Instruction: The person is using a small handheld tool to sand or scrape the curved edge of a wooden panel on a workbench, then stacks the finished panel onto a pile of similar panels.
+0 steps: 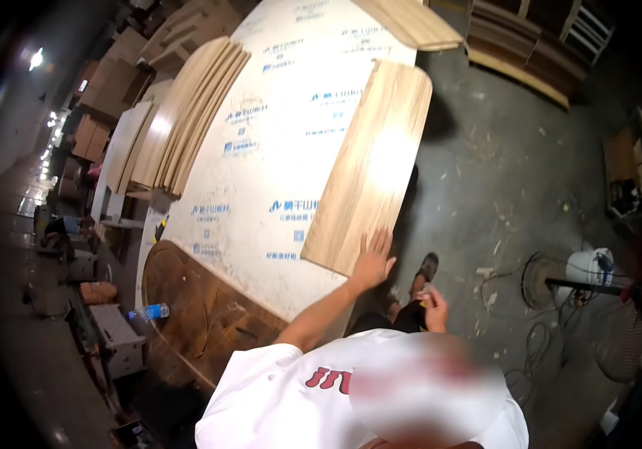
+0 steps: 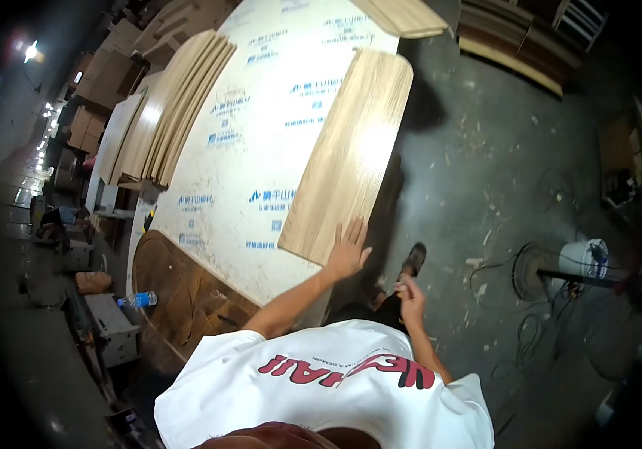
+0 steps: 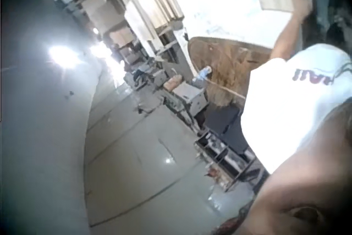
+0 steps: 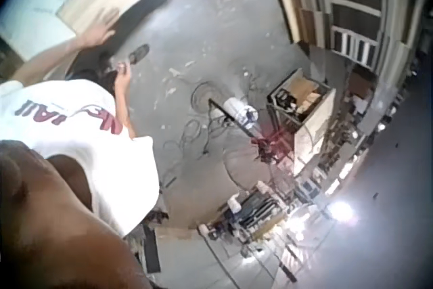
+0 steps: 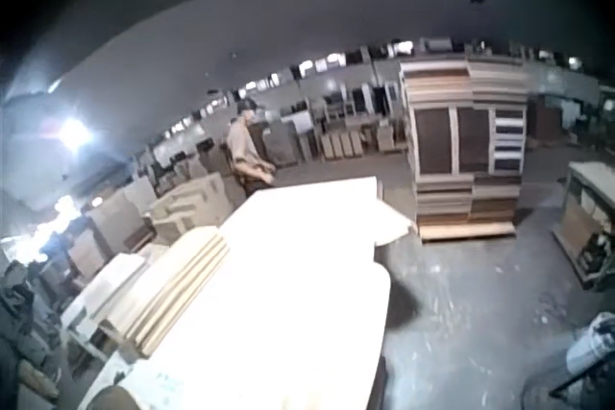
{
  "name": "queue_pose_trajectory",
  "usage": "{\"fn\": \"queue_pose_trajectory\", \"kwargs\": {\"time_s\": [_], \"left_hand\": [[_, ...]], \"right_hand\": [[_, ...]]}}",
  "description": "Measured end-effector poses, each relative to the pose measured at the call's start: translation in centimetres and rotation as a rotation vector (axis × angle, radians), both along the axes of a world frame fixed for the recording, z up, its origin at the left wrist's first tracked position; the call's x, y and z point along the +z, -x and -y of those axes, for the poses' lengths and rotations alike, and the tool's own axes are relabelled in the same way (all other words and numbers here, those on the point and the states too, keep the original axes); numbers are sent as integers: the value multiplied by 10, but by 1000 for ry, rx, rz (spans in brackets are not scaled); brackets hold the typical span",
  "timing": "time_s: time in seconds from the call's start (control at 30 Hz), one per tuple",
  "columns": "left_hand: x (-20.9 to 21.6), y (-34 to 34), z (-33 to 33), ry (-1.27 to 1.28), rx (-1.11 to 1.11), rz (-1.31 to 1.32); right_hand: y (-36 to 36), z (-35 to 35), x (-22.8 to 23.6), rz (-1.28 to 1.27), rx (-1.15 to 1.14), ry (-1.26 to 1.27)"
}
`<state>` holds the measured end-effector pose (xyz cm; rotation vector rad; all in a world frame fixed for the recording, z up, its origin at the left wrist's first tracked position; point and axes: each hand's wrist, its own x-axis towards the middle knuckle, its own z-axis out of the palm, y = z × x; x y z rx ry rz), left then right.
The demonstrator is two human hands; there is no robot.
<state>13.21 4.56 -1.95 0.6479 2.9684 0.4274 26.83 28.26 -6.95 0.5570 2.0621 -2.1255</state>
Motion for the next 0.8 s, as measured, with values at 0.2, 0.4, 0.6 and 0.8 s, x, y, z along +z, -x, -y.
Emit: {"fn": "queue_pose_trajectory", "kwargs": {"time_s": [0.2,0.4,0.6,0.8], "left_hand": [[3,-20,-5,255,38,-85],[-3,-41,-7,204,98,-103],[-14,-57,-9,299,164,-11],[-6,-95,0,93,253,162]], "right_hand": [[53,-66,22,176,-604,367],[63,-76,14,441,-339,609],[180,-55,56,610,21,315],[438,-64,4,437,46,530]]}}
